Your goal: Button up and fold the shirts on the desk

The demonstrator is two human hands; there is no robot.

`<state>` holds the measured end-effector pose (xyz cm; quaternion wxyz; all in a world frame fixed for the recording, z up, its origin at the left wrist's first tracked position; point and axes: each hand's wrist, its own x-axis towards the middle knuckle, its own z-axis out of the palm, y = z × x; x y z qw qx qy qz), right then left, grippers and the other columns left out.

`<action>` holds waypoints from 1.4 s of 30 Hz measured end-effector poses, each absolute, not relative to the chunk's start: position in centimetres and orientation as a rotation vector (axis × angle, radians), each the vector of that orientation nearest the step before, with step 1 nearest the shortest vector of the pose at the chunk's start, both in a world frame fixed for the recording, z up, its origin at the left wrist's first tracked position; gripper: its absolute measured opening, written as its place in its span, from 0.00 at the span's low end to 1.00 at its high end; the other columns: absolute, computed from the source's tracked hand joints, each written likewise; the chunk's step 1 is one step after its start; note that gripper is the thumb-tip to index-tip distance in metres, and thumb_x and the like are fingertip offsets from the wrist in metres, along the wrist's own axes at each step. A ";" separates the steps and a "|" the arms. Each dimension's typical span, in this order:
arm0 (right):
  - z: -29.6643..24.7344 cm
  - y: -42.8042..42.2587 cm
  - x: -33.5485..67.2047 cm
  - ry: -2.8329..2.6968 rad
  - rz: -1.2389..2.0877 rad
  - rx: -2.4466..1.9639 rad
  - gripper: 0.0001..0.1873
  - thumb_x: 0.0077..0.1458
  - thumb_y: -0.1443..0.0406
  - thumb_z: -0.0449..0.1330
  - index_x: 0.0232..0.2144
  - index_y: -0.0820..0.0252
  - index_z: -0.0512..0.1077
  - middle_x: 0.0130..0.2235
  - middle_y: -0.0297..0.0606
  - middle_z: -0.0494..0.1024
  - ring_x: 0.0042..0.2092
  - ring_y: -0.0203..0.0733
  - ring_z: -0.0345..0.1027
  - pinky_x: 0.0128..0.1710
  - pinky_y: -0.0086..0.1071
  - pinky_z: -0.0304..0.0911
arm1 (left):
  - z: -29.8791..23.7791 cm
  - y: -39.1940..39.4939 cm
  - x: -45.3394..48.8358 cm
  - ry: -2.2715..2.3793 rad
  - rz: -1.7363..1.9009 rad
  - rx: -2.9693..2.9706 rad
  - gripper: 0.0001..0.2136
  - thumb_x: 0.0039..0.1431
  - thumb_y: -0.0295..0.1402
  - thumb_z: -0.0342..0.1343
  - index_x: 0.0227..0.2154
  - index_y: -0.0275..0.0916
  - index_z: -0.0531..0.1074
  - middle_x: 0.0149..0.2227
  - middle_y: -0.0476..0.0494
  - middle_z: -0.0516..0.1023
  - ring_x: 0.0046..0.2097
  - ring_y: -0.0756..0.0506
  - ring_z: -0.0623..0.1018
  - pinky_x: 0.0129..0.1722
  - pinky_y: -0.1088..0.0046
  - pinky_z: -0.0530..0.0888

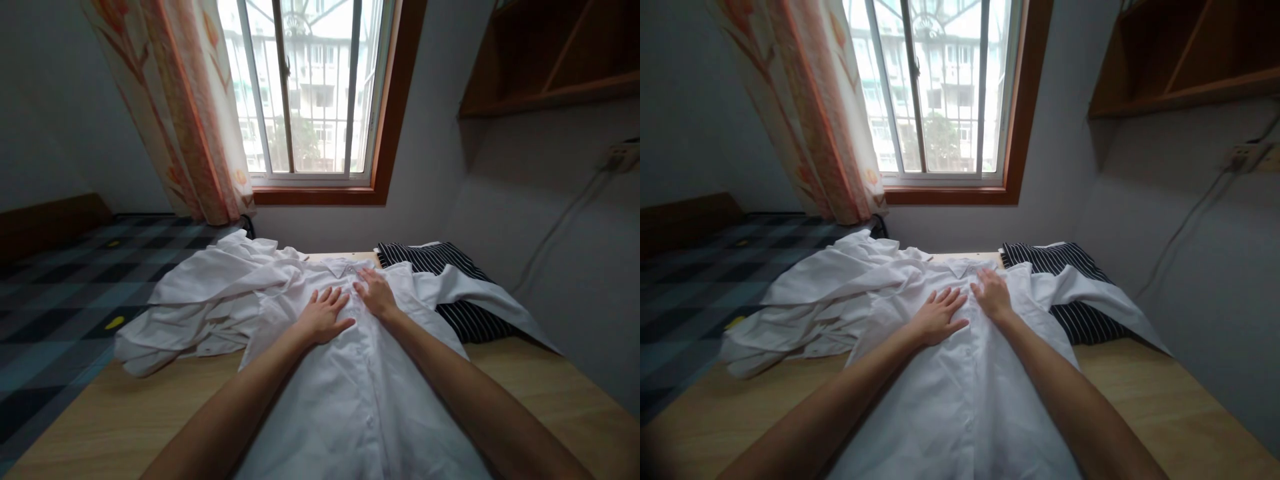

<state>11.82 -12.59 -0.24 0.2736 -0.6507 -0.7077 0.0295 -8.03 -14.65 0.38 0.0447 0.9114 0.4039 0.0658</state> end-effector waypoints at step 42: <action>1.0 -14.3 9.6 -1.687 0.183 -1.996 0.10 0.53 0.67 0.57 0.35 0.61 0.78 0.38 0.48 0.81 0.43 0.51 0.74 0.43 0.37 0.63 | 2.5 -12.2 -3.3 1.633 0.558 2.294 0.11 0.55 0.31 0.55 0.37 0.41 0.81 0.41 0.40 0.82 0.43 0.43 0.78 0.40 0.73 0.70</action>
